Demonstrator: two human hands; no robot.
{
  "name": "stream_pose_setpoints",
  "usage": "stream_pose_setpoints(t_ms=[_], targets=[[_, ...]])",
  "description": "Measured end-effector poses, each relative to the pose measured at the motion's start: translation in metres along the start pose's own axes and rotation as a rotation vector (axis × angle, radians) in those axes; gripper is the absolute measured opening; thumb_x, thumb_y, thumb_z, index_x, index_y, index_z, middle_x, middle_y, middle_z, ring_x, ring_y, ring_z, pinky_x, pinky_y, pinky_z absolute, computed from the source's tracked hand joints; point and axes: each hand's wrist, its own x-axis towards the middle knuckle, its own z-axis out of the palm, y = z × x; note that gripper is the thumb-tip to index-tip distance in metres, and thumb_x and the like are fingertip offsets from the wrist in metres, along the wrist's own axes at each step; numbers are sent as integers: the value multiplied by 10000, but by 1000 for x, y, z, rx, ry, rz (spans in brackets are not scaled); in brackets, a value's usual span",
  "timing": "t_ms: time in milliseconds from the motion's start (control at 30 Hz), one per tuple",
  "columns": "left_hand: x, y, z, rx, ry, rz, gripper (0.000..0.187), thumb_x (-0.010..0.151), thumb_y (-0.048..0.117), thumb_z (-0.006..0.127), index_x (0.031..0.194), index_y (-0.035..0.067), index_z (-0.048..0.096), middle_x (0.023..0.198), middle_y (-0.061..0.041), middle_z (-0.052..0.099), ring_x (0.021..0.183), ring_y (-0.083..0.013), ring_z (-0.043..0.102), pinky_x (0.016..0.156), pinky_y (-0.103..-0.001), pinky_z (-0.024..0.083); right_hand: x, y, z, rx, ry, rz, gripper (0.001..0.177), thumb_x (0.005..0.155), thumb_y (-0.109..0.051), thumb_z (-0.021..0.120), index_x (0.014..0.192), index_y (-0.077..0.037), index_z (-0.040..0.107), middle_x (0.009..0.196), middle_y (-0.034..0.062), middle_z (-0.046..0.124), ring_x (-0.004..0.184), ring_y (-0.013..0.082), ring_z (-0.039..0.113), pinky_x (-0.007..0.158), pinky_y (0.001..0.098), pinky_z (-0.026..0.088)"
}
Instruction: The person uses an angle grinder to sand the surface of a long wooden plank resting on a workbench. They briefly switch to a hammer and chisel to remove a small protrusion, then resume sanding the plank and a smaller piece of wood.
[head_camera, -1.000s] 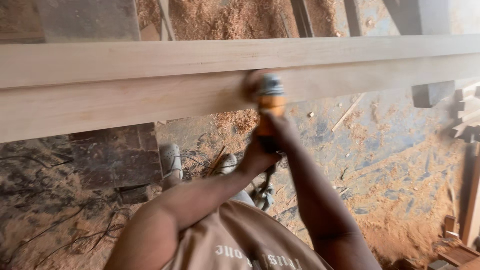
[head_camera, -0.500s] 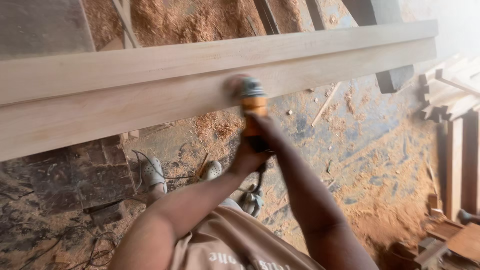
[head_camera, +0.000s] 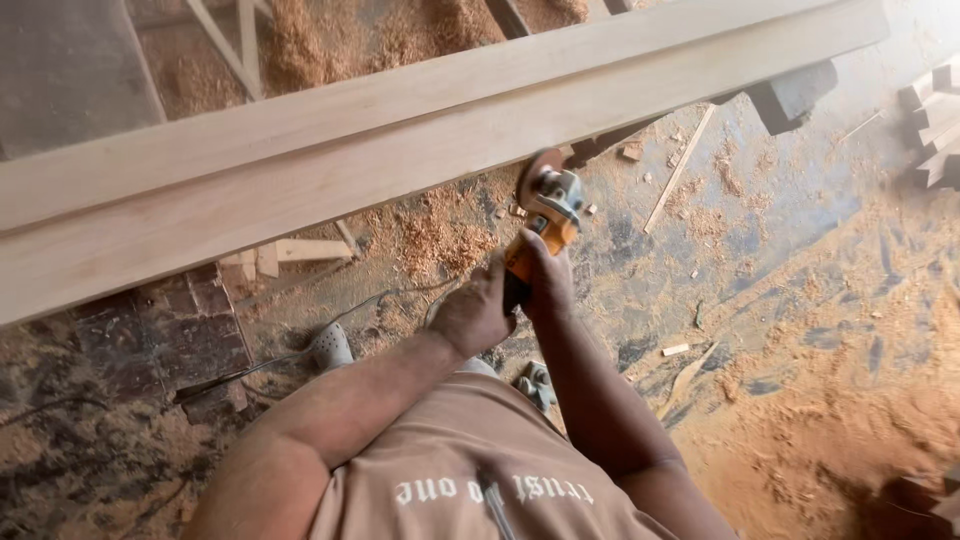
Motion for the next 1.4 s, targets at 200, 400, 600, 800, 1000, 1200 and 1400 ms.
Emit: stream_pose_setpoints(t_ms=[200,400,600,800,1000,1200,1400], targets=[[-22,4,-9,-250,304,317,890,793,77,776,1471,-113,231,1093,-265,631,943,-330,695,812,-389,629,-11,-38,25,134,-267,13,539,890,-247,762,1279,-37,452,1019,129,644,917,272,697,799,438,618],[-38,-7,-16,-145,299,47,778,849,135,718,1475,13,271,1109,-177,650,948,-265,736,792,-350,676,-15,-45,64,102,-268,134,598,825,-272,771,1278,-37,460,1012,149,659,959,310,703,841,489,624],[-68,-55,-42,-841,300,135,970,749,108,800,1547,112,250,1161,-121,580,1029,-246,662,855,-380,631,-5,-9,98,214,-629,242,583,836,-232,811,1279,5,517,1110,159,661,1108,318,673,990,502,563],[-93,-132,-95,-314,326,-7,965,753,166,790,1574,94,288,1069,-154,690,889,-244,729,784,-357,649,9,56,146,196,-681,452,548,910,-285,817,1283,20,557,1163,172,669,1123,310,642,1029,490,501],[-114,-198,-144,168,225,-145,1028,810,171,746,1626,55,132,1066,-194,650,873,-276,719,750,-393,647,18,131,188,228,-579,687,493,921,-291,770,1292,-18,595,1208,126,680,1148,275,634,1077,498,477],[-109,-224,-189,451,163,-79,1006,812,266,800,1568,46,175,1076,-244,612,942,-344,693,837,-456,598,20,143,222,220,-456,747,536,856,-302,783,1283,-35,599,1222,118,696,1194,281,636,1108,551,467],[-99,-239,-213,485,240,-28,952,870,210,770,1601,43,183,1103,-233,614,935,-334,698,832,-450,612,48,155,246,173,-388,694,601,842,-336,801,1319,-49,575,1263,140,662,1214,308,624,1107,574,478]])
